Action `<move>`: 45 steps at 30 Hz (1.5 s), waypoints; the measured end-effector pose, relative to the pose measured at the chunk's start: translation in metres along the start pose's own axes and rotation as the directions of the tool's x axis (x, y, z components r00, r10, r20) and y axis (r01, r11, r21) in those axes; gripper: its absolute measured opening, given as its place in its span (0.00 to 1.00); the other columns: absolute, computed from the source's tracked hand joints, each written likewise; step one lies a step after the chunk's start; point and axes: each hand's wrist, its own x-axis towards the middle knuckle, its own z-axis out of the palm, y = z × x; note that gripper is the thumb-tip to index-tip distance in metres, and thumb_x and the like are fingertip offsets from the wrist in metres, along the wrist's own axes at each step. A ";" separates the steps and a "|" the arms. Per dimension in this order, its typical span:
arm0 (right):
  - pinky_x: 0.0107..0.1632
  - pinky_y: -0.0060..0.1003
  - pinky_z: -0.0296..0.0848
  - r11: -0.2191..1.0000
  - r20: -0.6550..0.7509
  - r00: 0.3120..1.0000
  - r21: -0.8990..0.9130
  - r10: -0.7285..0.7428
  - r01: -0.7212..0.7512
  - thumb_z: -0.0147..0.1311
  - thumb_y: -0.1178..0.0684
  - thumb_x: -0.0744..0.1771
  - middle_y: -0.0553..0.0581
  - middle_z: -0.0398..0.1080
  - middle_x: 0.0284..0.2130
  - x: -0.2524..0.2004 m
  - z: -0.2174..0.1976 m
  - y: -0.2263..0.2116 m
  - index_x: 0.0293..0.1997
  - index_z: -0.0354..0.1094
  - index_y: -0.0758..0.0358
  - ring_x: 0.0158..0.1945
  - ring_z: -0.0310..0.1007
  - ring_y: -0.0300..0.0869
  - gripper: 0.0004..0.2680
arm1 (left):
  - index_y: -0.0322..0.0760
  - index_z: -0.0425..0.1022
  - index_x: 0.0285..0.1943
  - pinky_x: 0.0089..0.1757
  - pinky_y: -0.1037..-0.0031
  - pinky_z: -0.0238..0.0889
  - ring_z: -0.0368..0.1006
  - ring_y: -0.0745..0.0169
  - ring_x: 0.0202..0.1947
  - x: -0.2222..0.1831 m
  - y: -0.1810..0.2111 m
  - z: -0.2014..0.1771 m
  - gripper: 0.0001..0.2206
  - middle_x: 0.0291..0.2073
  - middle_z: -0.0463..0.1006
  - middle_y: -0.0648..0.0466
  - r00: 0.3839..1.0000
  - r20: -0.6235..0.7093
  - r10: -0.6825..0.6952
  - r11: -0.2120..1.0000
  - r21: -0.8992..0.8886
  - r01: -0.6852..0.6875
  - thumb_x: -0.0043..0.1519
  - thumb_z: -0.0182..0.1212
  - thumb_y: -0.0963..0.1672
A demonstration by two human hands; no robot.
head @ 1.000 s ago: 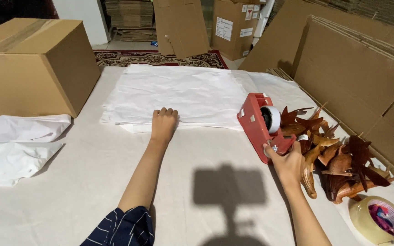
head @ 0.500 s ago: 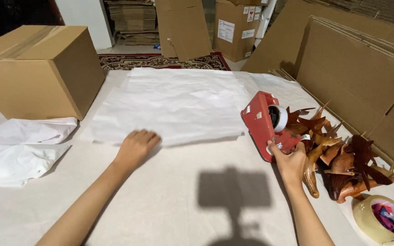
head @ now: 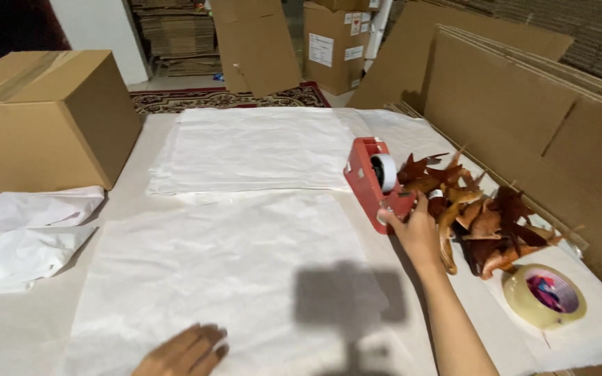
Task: Wrapping a wooden shark figurine in tissue paper for protection during shipping.
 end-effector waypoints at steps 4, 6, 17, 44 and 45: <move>0.35 0.61 0.69 0.971 -0.262 0.960 -0.236 -0.098 0.035 0.41 0.36 0.74 0.69 0.77 0.31 0.017 -0.024 0.032 0.51 0.76 0.52 0.37 0.76 0.69 0.16 | 0.39 0.37 0.81 0.67 0.42 0.33 0.42 0.46 0.76 -0.125 0.013 0.148 0.41 0.78 0.48 0.49 0.716 0.698 -0.018 0.876 -0.334 0.349 0.72 0.68 0.52; 0.35 0.60 0.70 0.968 -0.393 0.909 -0.248 -0.142 0.044 0.49 0.43 0.74 0.68 0.75 0.37 0.008 -0.056 0.036 0.50 0.77 0.56 0.42 0.73 0.64 0.12 | 0.46 0.51 0.77 0.63 0.53 0.46 0.54 0.58 0.71 -0.106 0.039 0.136 0.34 0.73 0.59 0.60 0.875 0.452 -0.173 0.939 -0.191 0.285 0.68 0.66 0.54; 0.30 0.56 0.69 0.923 -0.532 0.818 -0.386 -0.217 -0.007 0.58 0.49 0.73 0.63 0.78 0.33 -0.006 -0.072 0.043 0.49 0.73 0.59 0.33 0.77 0.61 0.06 | 0.55 0.74 0.66 0.63 0.44 0.50 0.63 0.58 0.68 -0.009 0.063 0.035 0.31 0.66 0.71 0.56 0.959 -0.015 -0.282 0.954 0.104 0.282 0.65 0.50 0.67; 0.57 0.31 0.68 0.733 0.049 0.970 0.664 -0.237 0.146 0.63 0.57 0.62 0.51 0.74 0.48 -0.053 -0.036 -0.046 0.64 0.67 0.57 0.50 0.72 0.36 0.22 | 0.46 0.75 0.64 0.61 0.41 0.57 0.69 0.44 0.65 -0.034 0.059 0.041 0.29 0.65 0.73 0.47 0.892 -0.123 -0.435 0.900 -0.085 0.428 0.61 0.64 0.62; 0.60 0.39 0.72 0.851 0.313 0.907 0.517 -0.281 0.085 0.61 0.50 0.61 0.48 0.74 0.54 -0.077 -0.042 -0.080 0.63 0.68 0.49 0.55 0.74 0.40 0.22 | 0.43 0.74 0.64 0.62 0.41 0.53 0.66 0.41 0.66 -0.031 0.060 0.035 0.28 0.66 0.71 0.45 0.897 -0.062 -0.438 0.893 -0.142 0.426 0.63 0.62 0.60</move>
